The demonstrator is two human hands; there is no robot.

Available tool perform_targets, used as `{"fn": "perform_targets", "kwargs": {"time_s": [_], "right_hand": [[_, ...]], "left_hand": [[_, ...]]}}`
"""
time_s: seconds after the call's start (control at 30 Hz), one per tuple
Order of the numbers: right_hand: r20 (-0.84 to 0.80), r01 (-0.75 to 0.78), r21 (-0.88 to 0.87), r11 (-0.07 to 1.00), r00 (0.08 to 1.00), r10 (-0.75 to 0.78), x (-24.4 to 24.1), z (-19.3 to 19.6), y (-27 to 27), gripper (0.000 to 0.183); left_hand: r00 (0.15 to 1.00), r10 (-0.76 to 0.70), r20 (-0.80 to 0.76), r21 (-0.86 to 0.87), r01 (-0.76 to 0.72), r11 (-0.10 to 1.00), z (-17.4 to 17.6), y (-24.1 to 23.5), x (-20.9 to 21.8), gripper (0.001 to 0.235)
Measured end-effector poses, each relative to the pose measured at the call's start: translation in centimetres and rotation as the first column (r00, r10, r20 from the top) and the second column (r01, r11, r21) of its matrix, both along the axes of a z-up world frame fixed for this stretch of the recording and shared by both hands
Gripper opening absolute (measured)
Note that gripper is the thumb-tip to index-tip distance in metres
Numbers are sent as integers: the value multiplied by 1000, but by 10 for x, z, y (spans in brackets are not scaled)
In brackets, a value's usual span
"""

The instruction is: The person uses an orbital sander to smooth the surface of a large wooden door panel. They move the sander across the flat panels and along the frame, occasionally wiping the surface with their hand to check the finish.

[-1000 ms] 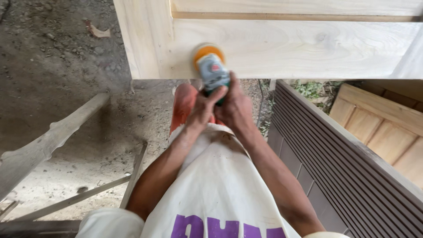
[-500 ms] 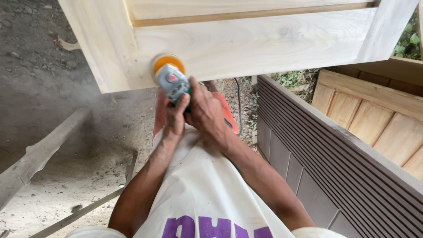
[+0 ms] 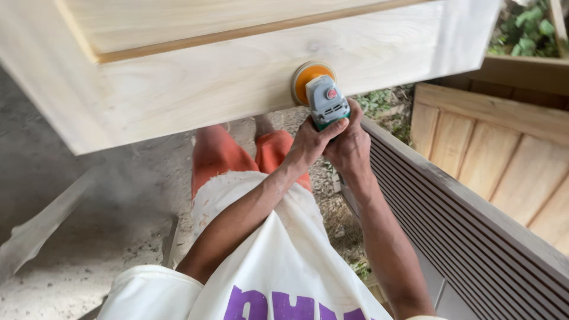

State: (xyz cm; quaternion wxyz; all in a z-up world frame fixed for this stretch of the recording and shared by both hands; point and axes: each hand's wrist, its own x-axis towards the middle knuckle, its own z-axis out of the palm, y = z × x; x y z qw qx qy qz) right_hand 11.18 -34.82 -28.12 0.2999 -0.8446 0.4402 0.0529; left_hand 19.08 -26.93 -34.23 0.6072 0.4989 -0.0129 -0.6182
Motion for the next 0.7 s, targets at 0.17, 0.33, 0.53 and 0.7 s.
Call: {"fn": "perform_targets", "kwargs": {"time_s": [0.17, 0.33, 0.53, 0.7], "right_hand": [[73, 13, 15, 1000, 997, -14, -46, 3, -53, 75], [117, -4, -26, 1000, 993, 7, -76, 3, -93, 79], [92, 177, 15, 984, 980, -178, -98, 1, -151, 77], [117, 440, 82, 894, 887, -447, -108, 1, -183, 81]], "left_hand": [[951, -220, 215, 107, 201, 974, 3, -49, -36, 85], [696, -272, 665, 59, 314, 948, 20, -33, -18, 59], [-134, -227, 965, 253, 237, 938, -34, 36, 93, 42], [-369, -454, 811, 499, 32, 866, -65, 140, 191, 81]]}}
